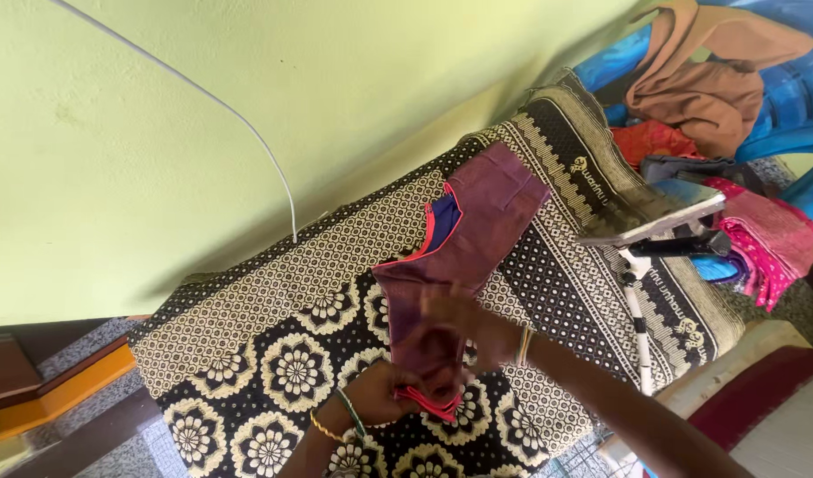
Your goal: The person irons a maroon garment on a patterned ironing board, smoothing and folding it before setting it aside. They then pick up a red and yellow patterned garment, ironing it in sections and folding it as well.
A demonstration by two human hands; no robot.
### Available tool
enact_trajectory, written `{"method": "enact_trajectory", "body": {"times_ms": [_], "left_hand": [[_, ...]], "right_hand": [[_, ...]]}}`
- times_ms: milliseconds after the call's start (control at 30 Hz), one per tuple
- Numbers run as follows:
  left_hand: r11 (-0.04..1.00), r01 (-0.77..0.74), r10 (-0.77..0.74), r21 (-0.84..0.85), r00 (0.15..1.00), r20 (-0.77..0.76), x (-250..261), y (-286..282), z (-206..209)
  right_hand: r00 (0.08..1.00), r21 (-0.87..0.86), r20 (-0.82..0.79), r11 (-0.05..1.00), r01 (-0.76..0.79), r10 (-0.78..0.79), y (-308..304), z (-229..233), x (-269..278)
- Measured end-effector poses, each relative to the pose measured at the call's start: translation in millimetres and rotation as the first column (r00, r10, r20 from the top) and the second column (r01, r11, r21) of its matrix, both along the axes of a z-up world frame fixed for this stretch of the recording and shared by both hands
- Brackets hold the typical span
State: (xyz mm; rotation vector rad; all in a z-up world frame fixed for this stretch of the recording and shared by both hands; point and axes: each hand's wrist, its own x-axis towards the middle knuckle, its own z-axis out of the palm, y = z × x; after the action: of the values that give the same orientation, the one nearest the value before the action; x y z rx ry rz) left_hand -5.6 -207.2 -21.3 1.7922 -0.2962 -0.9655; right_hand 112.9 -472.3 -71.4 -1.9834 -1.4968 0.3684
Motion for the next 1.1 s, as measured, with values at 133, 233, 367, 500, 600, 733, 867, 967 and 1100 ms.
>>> {"method": "enact_trajectory", "body": {"times_ms": [133,233,367,500,600,733,867,967,1100], "left_hand": [[0.964,0.121,-0.13,-0.238,0.991,-0.024,20.2,-12.8,-4.1],[0.925,0.294,-0.293,-0.24,0.955,0.039,47.1,-17.4,-9.1],[0.869,0.258,-0.261,-0.422,0.964,0.052,115.6,2.6,-38.4],[0.994,0.036,-0.044,-0.105,0.996,-0.076,166.8,14.4,-68.4],[0.997,-0.083,0.079,0.003,0.943,-0.324,173.6,20.9,-71.9],[0.942,-0.264,0.313,0.206,0.913,-0.261,168.4,30.6,-71.8],[0.917,-0.369,0.383,0.154,0.921,-0.072,171.5,26.9,-73.3],[0.923,-0.307,0.296,0.233,0.952,0.083,171.6,16.3,-70.7],[0.916,-0.316,0.247,0.248,0.93,0.274,166.7,14.1,-73.4]], "right_hand": [[0.989,-0.218,-0.142,0.974,-0.066,0.035,-1.2,-3.3,-58.9],[0.992,-0.076,0.128,0.997,0.032,-0.022,-3.8,-24.6,-75.4],[0.999,-0.18,0.032,0.984,0.011,-0.006,-4.6,-19.9,-67.8],[0.908,-0.029,-0.401,0.992,0.123,-0.124,0.6,-8.5,-51.0],[0.455,-0.184,-0.827,0.923,0.337,-0.33,-6.4,-40.8,-35.6],[0.11,-0.573,-0.474,0.401,0.715,-0.874,-41.1,-92.6,52.9],[-0.196,-0.468,-0.717,0.254,0.846,-0.668,-42.6,-107.2,106.6],[-0.084,-0.241,-0.884,0.295,0.925,-0.46,-34.0,-108.7,114.1],[-0.028,-0.08,-0.974,0.223,0.971,-0.226,-40.6,-104.8,131.3]]}}
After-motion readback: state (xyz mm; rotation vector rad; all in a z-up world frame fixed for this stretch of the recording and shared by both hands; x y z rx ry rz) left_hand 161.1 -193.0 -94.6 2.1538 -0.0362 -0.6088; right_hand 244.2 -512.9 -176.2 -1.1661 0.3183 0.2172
